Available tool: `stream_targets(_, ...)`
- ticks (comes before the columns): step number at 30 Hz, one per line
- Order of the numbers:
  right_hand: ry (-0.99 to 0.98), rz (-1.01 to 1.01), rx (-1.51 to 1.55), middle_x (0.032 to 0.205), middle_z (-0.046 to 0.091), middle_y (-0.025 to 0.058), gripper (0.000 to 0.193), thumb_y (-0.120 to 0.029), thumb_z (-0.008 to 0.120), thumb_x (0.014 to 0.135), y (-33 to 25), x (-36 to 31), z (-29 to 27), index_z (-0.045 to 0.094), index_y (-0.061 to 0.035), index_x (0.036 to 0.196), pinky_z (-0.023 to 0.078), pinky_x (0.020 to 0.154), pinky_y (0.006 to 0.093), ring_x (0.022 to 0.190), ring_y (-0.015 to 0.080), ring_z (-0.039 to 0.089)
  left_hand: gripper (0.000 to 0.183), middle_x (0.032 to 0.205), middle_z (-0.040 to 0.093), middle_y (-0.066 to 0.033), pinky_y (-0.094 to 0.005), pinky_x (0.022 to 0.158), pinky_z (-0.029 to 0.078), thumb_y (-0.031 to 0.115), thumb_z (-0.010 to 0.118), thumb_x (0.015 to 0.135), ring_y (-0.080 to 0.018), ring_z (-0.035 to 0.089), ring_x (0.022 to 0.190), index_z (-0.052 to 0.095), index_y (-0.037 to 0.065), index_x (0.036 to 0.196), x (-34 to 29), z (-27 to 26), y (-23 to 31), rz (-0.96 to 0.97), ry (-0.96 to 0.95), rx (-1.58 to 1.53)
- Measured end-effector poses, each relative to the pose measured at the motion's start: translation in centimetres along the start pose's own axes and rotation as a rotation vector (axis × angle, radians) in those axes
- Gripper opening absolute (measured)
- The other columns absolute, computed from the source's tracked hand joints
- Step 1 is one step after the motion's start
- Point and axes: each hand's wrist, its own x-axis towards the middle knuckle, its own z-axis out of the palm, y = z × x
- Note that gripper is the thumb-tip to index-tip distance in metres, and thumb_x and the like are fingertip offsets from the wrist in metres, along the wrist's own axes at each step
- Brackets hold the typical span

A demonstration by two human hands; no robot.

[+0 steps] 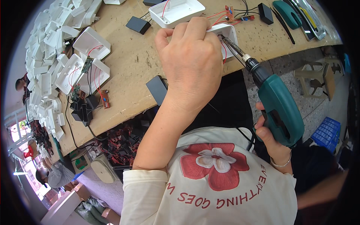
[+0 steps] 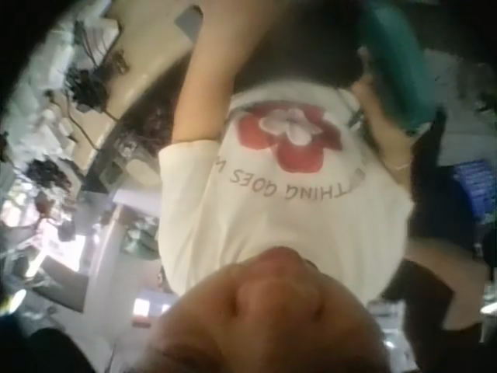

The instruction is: The person solders wires inside plastic casings using a soldering iron, transfers assembled casings into a bin, and arranges new circuit boards and casings on the table.

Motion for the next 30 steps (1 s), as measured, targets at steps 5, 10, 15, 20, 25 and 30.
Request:
stream_targets(5, -0.078, 0.075, -0.026, 0.111, 0.055, 0.0177, 0.053, -0.010, 0.071, 0.074, -0.13, -0.56, -0.70, 0.046, 0.0024, 0.120, 0.047, 0.063, 0.0224, 0.073, 0.0106, 0.055, 0.006, 0.090, 0.060, -0.0012, -0.0364, 0.078, 0.037, 0.007, 0.065, 0.065, -0.0189, 0.056, 0.080, 0.063, 0.003, 0.070, 0.25, -0.11, 0.12, 0.003, 0.001, -0.010)
stream_targets(10, -0.095, 0.096, 0.014, 0.112, 0.055, 0.0173, 0.053, -0.011, 0.071, 0.075, 0.11, -0.70, -0.68, 0.047, 0.0022, 0.120, 0.047, 0.063, 0.0218, 0.073, 0.0106, 0.055, 0.006, 0.089, 0.060, -0.0011, -0.0360, 0.078, 0.037, 0.007, 0.064, 0.065, -0.0187, 0.056, 0.079, 0.063, 0.003, 0.070, 0.05, -0.11, 0.00, -0.002, -0.006, 0.009)
stream_targets(15, -0.096, 0.117, 0.030, 0.112, 0.055, 0.0166, 0.053, -0.013, 0.070, 0.075, 0.03, -0.81, -0.65, 0.047, 0.0017, 0.120, 0.047, 0.063, 0.0216, 0.073, 0.0101, 0.055, 0.007, 0.090, 0.060, -0.0011, -0.0357, 0.078, 0.037, 0.007, 0.063, 0.064, -0.0184, 0.056, 0.079, 0.063, 0.003, 0.070, 0.06, -0.03, -0.06, -0.003, -0.006, 0.003)
stream_targets(20, -0.060, 0.122, 0.013, 0.112, 0.054, 0.0156, 0.052, -0.014, 0.070, 0.075, 0.14, -0.98, -0.46, 0.047, 0.0015, 0.120, 0.046, 0.063, 0.0217, 0.073, 0.0094, 0.054, 0.007, 0.089, 0.060, -0.0009, -0.0359, 0.078, 0.037, 0.007, 0.063, 0.063, -0.0181, 0.056, 0.079, 0.063, 0.003, 0.069, 0.09, 0.07, -0.09, 0.002, 0.017, -0.011)
stream_targets(25, -0.085, 0.145, -0.012, 0.112, 0.055, 0.0153, 0.053, -0.015, 0.071, 0.075, -0.01, -0.63, -0.54, 0.047, 0.0014, 0.120, 0.046, 0.063, 0.0215, 0.072, 0.0093, 0.054, 0.007, 0.089, 0.060, -0.0007, -0.0360, 0.079, 0.037, 0.007, 0.064, 0.063, -0.0180, 0.056, 0.079, 0.063, 0.003, 0.069, 0.09, 0.05, -0.03, -0.006, 0.007, -0.004)
stream_targets(30, -0.088, 0.151, -0.026, 0.111, 0.055, 0.0154, 0.053, -0.016, 0.071, 0.075, -0.18, -0.78, -0.47, 0.048, 0.0013, 0.119, 0.046, 0.063, 0.0215, 0.072, 0.0094, 0.054, 0.008, 0.088, 0.060, -0.0007, -0.0358, 0.079, 0.038, 0.007, 0.064, 0.063, -0.0179, 0.056, 0.079, 0.063, 0.004, 0.070, 0.05, 0.10, -0.07, -0.007, 0.011, -0.010)
